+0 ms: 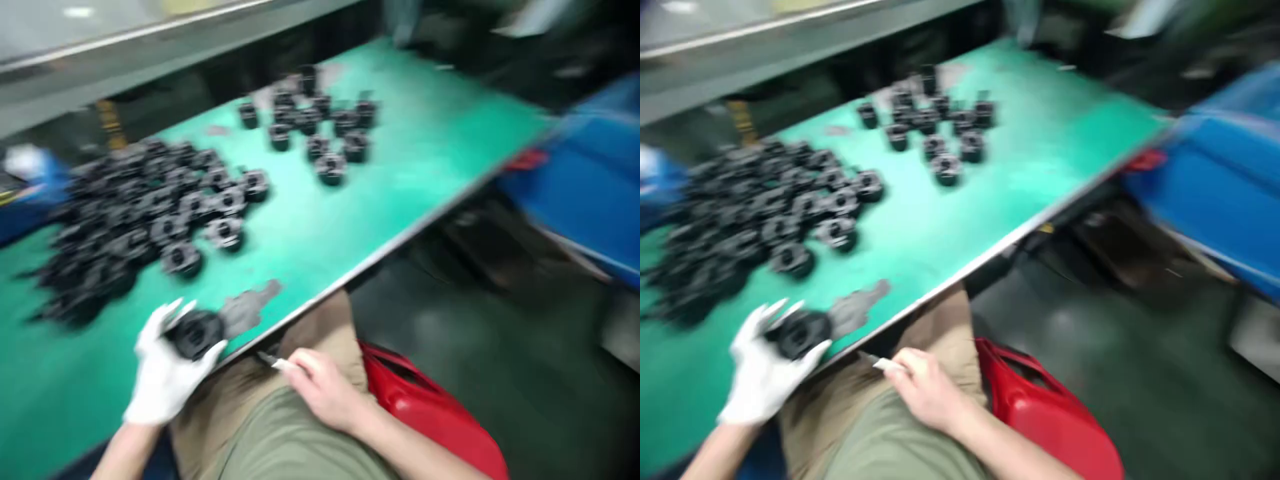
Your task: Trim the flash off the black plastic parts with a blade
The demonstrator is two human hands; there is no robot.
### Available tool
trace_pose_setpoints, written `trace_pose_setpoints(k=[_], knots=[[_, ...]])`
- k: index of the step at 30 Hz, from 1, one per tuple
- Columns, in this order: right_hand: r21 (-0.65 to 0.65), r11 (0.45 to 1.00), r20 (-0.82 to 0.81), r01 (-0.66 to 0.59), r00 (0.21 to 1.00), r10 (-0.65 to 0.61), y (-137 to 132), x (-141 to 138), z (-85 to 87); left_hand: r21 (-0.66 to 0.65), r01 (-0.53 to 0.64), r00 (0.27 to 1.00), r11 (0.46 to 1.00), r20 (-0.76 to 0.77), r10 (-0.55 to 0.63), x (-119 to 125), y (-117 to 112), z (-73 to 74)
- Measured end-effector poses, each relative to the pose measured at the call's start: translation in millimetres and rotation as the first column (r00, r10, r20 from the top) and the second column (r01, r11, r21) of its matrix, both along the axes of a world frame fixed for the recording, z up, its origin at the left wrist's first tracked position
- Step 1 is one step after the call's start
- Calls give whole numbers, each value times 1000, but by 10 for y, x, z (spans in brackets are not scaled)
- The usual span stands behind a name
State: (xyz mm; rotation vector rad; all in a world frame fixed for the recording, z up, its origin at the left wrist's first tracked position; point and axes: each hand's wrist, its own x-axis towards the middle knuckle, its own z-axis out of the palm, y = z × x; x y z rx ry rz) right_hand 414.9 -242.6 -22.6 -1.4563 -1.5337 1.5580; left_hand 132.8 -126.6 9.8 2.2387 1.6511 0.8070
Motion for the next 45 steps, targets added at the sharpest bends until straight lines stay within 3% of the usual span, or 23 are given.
trace_pose_setpoints(k=[1, 3, 7, 12, 15, 17, 22, 29, 31, 36, 39, 41, 45], knots=[[47, 997, -18, -68, 997, 69, 125, 10, 42, 35, -82, 996, 996, -26, 83, -144, -97, -18], [235, 961, 14, -149, 989, 150, 444, 25, 128, -55, -128, 991, 990, 21, 130, -299, -175, -119], [465, 828, 184, -313, 949, 255, 1085, -1, 329, -141, -174, 974, 975, 121, 191, -322, -127, -266], [541, 640, 417, -546, 835, 360, 1595, -104, 491, -112, -110, 977, 988, 171, 128, -296, -128, -226], [574, 526, 492, -628, 778, 391, 1741, -162, 503, -34, -78, 988, 996, 130, 82, -317, -121, -232], [577, 486, 529, -656, 754, 390, 1779, -177, 496, 25, -56, 995, 998, 85, 53, -314, -108, -234], [543, 502, 569, -673, 735, 368, 1786, -185, 517, 22, -51, 995, 998, 86, 49, -286, -85, -206], [526, 333, 756, -782, 610, 238, 1833, -291, 563, -35, 33, 994, 999, 108, -29, -337, -104, -192], [532, 313, 760, -787, 607, 232, 1818, -307, 558, -13, 10, 989, 1000, 146, -8, -338, -116, -202], [581, 353, 668, -733, 678, 308, 1834, -255, 618, 70, -143, 974, 987, 189, 127, -205, -166, -232], [616, 392, 610, -684, 728, 313, 1937, -206, 684, 46, -212, 951, 976, 239, 195, -149, -185, -187], [626, 400, 602, -670, 741, 298, 1998, -189, 710, -37, -154, 946, 987, 284, 158, -198, -180, -121], [615, 399, 601, -681, 731, 322, 2030, -200, 688, -180, 83, 950, 980, 312, -23, -452, -156, -7]])
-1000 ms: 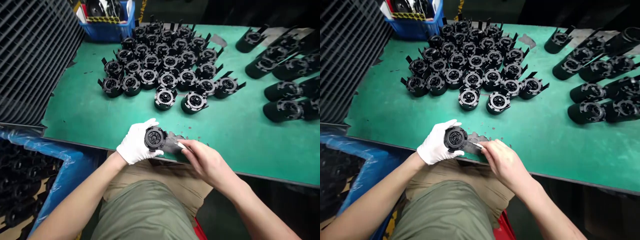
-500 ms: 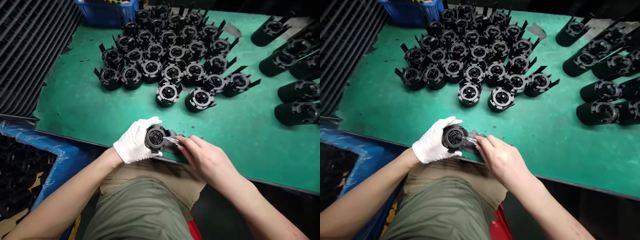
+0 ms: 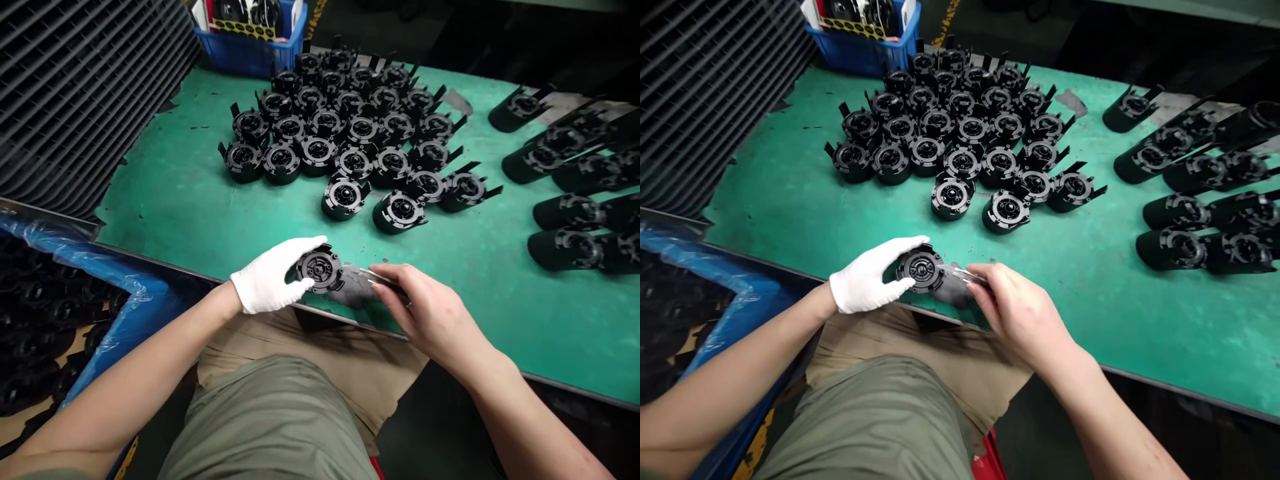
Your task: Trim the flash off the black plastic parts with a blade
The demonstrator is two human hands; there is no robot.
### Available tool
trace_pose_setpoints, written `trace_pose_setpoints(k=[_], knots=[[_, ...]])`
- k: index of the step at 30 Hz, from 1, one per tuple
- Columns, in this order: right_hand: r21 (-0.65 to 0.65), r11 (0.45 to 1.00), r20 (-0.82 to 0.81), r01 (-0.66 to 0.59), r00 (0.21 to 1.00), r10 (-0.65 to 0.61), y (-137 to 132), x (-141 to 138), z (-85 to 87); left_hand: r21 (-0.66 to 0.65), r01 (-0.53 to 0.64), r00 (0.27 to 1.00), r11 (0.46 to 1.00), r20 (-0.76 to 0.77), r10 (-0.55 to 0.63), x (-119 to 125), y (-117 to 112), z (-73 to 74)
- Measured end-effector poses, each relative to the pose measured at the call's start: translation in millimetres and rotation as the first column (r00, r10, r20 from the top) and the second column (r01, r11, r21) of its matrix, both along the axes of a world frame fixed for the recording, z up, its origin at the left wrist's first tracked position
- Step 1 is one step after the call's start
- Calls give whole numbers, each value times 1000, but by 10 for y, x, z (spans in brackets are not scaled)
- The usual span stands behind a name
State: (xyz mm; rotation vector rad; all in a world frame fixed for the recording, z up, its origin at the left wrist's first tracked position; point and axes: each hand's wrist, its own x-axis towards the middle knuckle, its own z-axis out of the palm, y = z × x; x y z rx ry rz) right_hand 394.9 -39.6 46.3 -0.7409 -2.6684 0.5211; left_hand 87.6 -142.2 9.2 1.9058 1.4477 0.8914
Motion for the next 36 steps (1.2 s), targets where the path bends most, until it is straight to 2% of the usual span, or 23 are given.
trace_pose_setpoints(k=[4, 7, 10, 16, 23, 28, 36], knots=[[53, 997, 50, -51, 998, 48, 51, -60, -62, 3, -100, 992, 995, 77, 100, -135, -21, -48], [186, 976, 64, -109, 993, 98, 144, -155, -78, -5, -149, 985, 989, 92, 149, -77, -32, -130], [249, 956, 64, -156, 987, 144, 213, -288, -63, 28, -171, 984, 985, 54, 169, 17, -7, -172], [254, 945, 76, -208, 978, 195, 268, -488, -17, 82, -175, 984, 981, 38, 172, 65, 51, -154], [233, 943, 74, -237, 971, 226, 271, -557, -21, 85, -155, 988, 984, 35, 153, 61, 72, -133], [209, 954, 92, -216, 975, 201, 155, -552, 32, 73, -154, 988, 985, 9, 154, 67, 68, -128], [271, 946, 180, -177, 975, 131, 23, -556, 150, 158, -141, 990, 977, 21, 140, 74, 63, -140]])
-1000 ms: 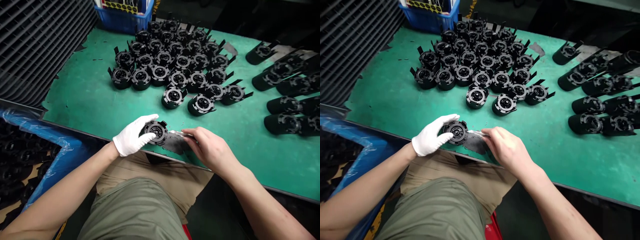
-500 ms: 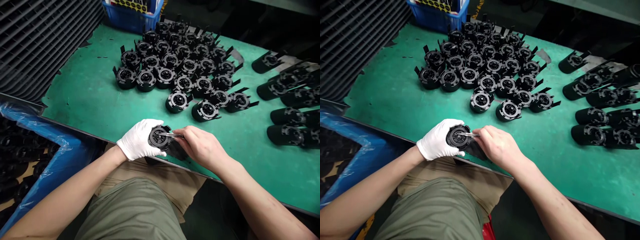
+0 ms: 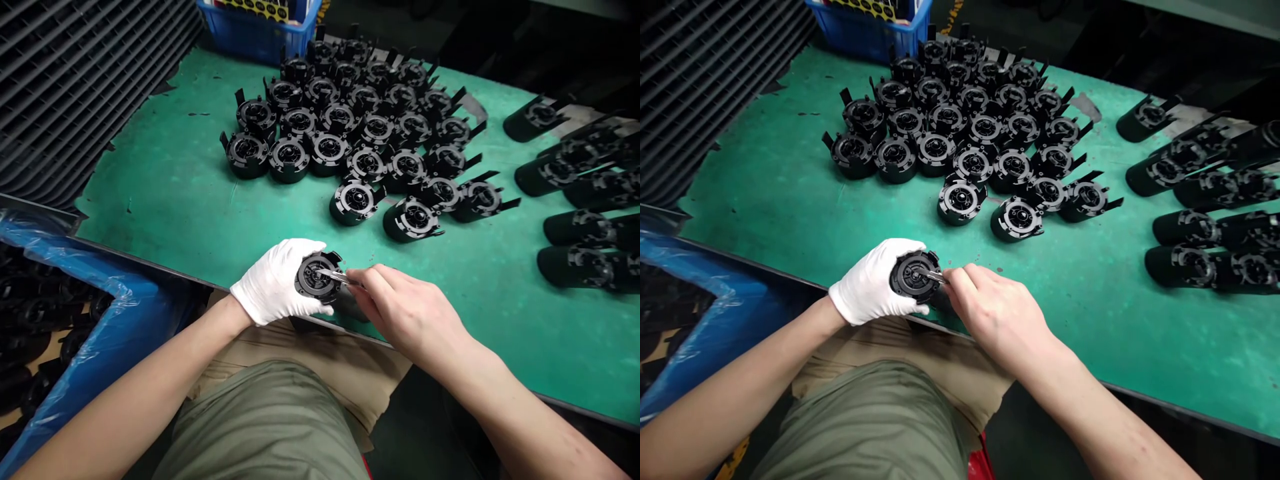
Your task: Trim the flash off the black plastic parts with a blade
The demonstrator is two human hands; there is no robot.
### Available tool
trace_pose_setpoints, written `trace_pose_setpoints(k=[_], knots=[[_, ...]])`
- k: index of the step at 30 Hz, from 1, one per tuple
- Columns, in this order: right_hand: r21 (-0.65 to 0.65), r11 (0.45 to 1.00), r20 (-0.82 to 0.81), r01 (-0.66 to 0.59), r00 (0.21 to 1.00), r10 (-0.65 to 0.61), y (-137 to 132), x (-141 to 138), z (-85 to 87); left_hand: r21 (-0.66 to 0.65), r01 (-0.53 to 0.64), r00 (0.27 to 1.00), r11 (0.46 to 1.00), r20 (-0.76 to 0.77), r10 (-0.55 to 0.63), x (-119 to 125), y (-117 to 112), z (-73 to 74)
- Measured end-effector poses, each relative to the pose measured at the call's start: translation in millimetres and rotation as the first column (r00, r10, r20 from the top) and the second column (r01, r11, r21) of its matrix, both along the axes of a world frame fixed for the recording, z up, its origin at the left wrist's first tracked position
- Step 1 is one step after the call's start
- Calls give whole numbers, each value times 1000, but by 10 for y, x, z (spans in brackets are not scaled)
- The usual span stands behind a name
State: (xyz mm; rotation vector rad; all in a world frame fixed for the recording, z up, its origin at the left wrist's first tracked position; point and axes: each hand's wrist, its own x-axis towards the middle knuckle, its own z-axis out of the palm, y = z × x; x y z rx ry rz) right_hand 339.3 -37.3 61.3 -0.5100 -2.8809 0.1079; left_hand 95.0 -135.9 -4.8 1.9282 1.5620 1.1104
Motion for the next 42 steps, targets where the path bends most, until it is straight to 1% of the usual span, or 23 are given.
trace_pose_setpoints(k=[2, 5, 8, 11, 18, 23, 26, 30, 34, 38, 40, 42], knots=[[-19, 1000, -11, 5, 1000, -5, -9, -1, 18, -11, -5, 1000, 1000, 1, 5, 8, 7, 29], [-36, 999, -29, 13, 999, -15, -18, 1, 18, -73, -7, 1000, 997, 0, 7, 21, 31, 96], [-15, 1000, -1, 20, 1000, -20, -28, 0, 8, -122, -3, 1000, 992, 0, 3, 27, 59, 153], [12, 1000, 8, 23, 1000, -23, -38, -8, 5, -125, 13, 1000, 992, 12, -11, 26, 73, 172], [-38, 999, -20, 22, 1000, -23, -51, -15, -24, -67, 10, 999, 998, 39, -8, 22, 56, 142], [-25, 999, -6, 41, 999, -42, -68, -14, -21, -84, 22, 999, 996, 41, -19, 22, 60, 147], [-12, 999, 3, 40, 999, -40, -84, -25, -1, -69, 23, 999, 997, 46, -20, 17, 61, 139], [14, 999, 56, 36, 998, -37, -97, -22, 20, -60, 12, 999, 998, 41, -10, 12, 49, 107], [39, 999, 65, -1, 998, -2, -98, -14, 32, -63, 12, 999, 998, 34, -10, 6, 31, 74], [56, 994, 74, -95, 993, 91, -98, -13, 30, -76, -5, 1000, 997, 3, 5, 4, 15, 58], [55, 990, 51, -129, 991, 127, -81, 0, 25, -65, -13, 1000, 998, -1, 13, 7, 14, 62], [26, 991, -8, -129, 992, 129, -36, 23, 19, -49, -8, 1000, 999, 1, 8, 9, 14, 68]])
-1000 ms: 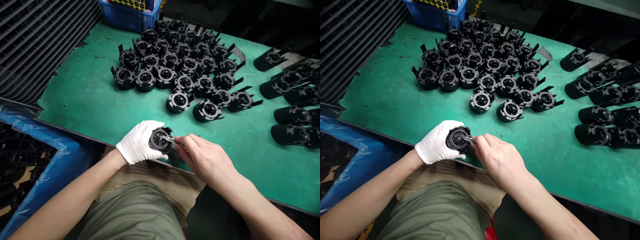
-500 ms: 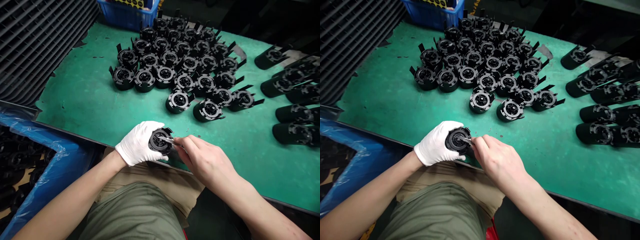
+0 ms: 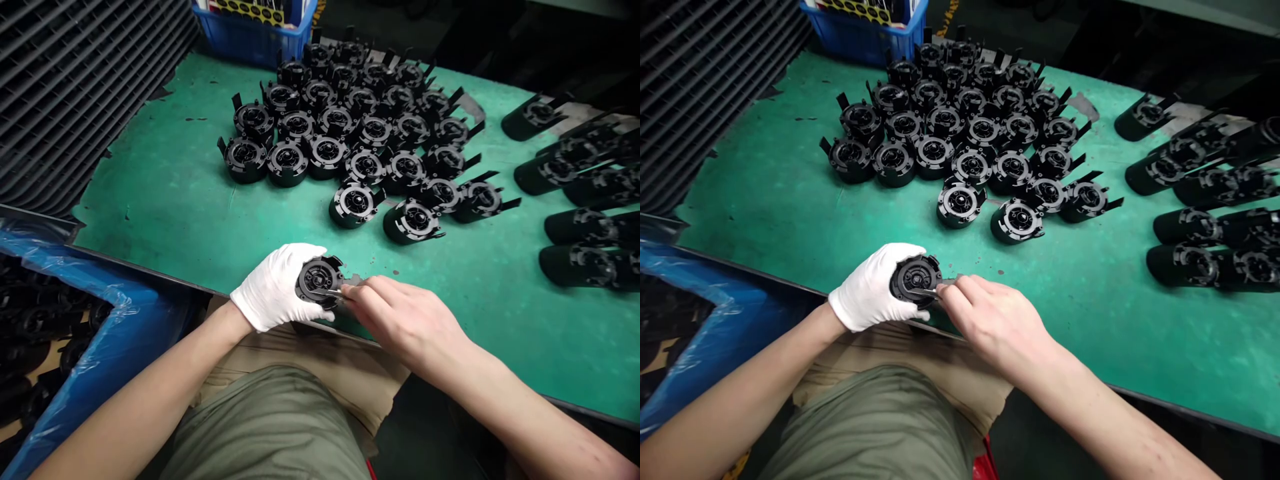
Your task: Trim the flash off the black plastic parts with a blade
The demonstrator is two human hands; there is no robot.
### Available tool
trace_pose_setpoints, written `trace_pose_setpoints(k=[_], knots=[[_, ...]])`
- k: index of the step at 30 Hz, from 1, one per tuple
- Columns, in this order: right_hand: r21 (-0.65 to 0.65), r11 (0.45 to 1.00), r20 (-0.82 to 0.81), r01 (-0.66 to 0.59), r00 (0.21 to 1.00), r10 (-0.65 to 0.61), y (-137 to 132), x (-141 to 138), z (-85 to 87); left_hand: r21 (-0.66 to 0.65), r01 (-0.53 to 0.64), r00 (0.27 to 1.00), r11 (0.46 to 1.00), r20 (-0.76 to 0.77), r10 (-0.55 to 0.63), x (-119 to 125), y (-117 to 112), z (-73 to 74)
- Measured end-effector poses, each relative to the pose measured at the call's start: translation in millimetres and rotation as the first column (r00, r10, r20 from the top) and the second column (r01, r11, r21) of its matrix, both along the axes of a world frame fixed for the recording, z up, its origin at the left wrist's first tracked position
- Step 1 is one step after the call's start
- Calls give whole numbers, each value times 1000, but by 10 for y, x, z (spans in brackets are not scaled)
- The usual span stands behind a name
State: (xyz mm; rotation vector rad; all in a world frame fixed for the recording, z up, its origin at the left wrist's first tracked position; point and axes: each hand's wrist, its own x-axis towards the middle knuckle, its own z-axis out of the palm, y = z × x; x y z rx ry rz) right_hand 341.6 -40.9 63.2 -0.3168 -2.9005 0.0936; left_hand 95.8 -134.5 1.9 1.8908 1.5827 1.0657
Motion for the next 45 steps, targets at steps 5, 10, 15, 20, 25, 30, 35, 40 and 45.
trace_pose_setpoints(k=[5, 10, 15, 20, 25, 30, 35, 40, 45], knots=[[0, 999, -78, 40, 996, -40, 223, 29, -47, 9, -16, 1000, 1000, -9, 17, -12, -25, -39], [-7, 999, -44, -36, 998, 36, 435, -37, -187, -15, -25, 999, 1000, -24, 24, -26, -56, -92], [-59, 997, -57, -54, 997, 51, 499, -75, -292, -19, -21, 1000, 1000, -18, 20, -24, -50, -93], [-86, 994, -78, -71, 995, 64, 517, -74, -307, -31, -16, 1000, 999, -14, 15, -28, -49, -96], [-97, 991, -89, -89, 993, 80, 536, -81, -314, -32, -15, 1000, 999, -5, 14, -31, -56, -118], [-104, 991, -80, -87, 994, 79, 546, -83, -327, -33, -13, 1000, 999, -3, 13, -35, -59, -118], [-79, 990, -66, -114, 992, 109, 569, -83, -299, -14, -13, 1000, 1000, -12, 12, -30, -51, -111], [-58, 989, -17, -137, 991, 136, 594, -76, -257, -34, -11, 1000, 999, -6, 11, -25, -41, -83], [-38, 991, 28, -131, 991, 132, 550, -29, -225, -55, -10, 1000, 998, 8, 10, -21, -35, -54]])
